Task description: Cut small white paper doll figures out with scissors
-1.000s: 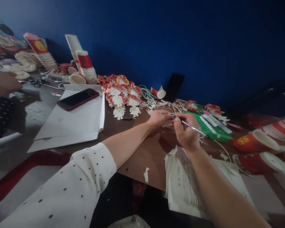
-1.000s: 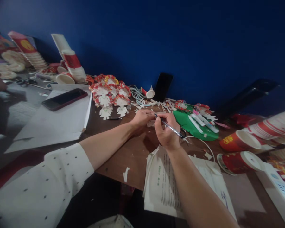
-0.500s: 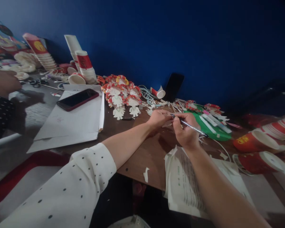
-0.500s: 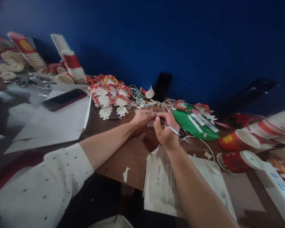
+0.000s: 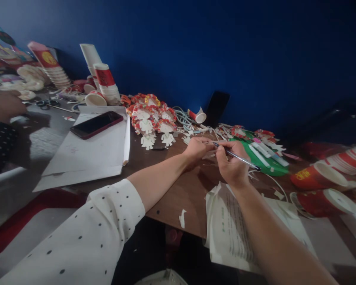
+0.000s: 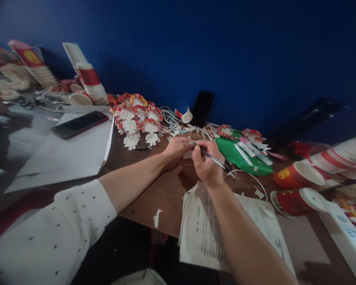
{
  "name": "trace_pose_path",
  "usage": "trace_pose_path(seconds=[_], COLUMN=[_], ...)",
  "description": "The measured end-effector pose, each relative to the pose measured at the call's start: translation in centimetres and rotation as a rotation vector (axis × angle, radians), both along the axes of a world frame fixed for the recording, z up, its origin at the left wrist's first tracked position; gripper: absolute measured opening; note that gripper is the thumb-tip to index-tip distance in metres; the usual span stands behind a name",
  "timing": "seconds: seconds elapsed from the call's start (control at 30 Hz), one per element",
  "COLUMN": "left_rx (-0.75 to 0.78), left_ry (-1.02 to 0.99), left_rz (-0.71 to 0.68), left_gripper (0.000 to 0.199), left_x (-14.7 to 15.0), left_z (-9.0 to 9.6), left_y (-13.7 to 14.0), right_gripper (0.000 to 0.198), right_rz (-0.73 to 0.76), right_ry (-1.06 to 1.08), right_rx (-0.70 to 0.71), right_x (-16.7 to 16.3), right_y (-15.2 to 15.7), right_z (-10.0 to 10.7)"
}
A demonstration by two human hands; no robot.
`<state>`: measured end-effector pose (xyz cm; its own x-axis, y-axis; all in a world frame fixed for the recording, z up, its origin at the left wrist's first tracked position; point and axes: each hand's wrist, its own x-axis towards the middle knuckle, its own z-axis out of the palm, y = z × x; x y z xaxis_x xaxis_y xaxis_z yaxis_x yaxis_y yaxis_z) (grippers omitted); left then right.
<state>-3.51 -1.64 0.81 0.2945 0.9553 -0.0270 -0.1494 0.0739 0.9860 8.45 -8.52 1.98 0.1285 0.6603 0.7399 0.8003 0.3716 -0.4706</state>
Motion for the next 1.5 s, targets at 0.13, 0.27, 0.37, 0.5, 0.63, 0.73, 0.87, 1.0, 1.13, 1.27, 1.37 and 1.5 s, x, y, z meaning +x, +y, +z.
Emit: trace_pose_path(seconds=[0.13,0.27,0.37,0.5,0.63,0.73,0.87,1.0,1.13,1.27,1.37,1.5], left_rx=[0.004,0.004,0.013,-0.009,-0.028,-0.041,-0.040,-0.049,-0.056,-0.053,-0.063,-0.068], left_ry=[0.016,0.008,0.017,0.017,-0.009,-0.008,0.027,0.005,-0.012,-0.008,-0.022,-0.048], left_rz=[0.011,0.007,0.007,0.007,0.010,0.010,0.015,0.017,0.016,0.022,0.019,0.008], left_gripper=[0.006,0.007,0.008,0.009,0.008,0.008,0.010,0.013,0.015,0.015,0.016,0.016], left_x=[0.0,-0.1,-0.1,0.0,0.0,-0.1,-0.1,-0.1,-0.1,0.0,0.0,0.0], left_z=[0.1,0.1,0.0,0.1,0.2,0.4,0.4,0.3,0.2,0.1,0.0,-0.2], left_y=[-0.1,-0.1,-0.1,-0.2,-0.4,-0.5,-0.5,-0.5,-0.4,-0.3,-0.3,-0.2], right_gripper=[0.011,0.011,0.012,0.014,0.014,0.014,0.012,0.011,0.012,0.012,0.012,0.013], right_rz=[-0.006,0.023,0.064,0.083,0.073,0.072,0.059,0.053,0.045,0.030,0.028,0.027], right_ry=[0.009,0.060,0.122,0.181,0.195,0.205,0.201,0.214,0.224,0.212,0.209,0.226], right_rx=[-0.006,-0.018,-0.033,-0.042,-0.051,-0.047,-0.044,-0.041,-0.048,-0.049,-0.040,-0.033], right_x=[-0.1,0.0,0.2,0.6,0.8,0.8,0.6,0.6,0.7,0.7,0.8,1.1], right_y=[0.0,0.1,0.4,0.8,1.0,1.0,0.9,0.9,0.9,0.8,0.9,1.1], right_z=[0.1,0.0,-0.2,-0.8,-1.1,-1.0,-0.7,-0.5,-0.4,-0.4,-0.5,-0.8])
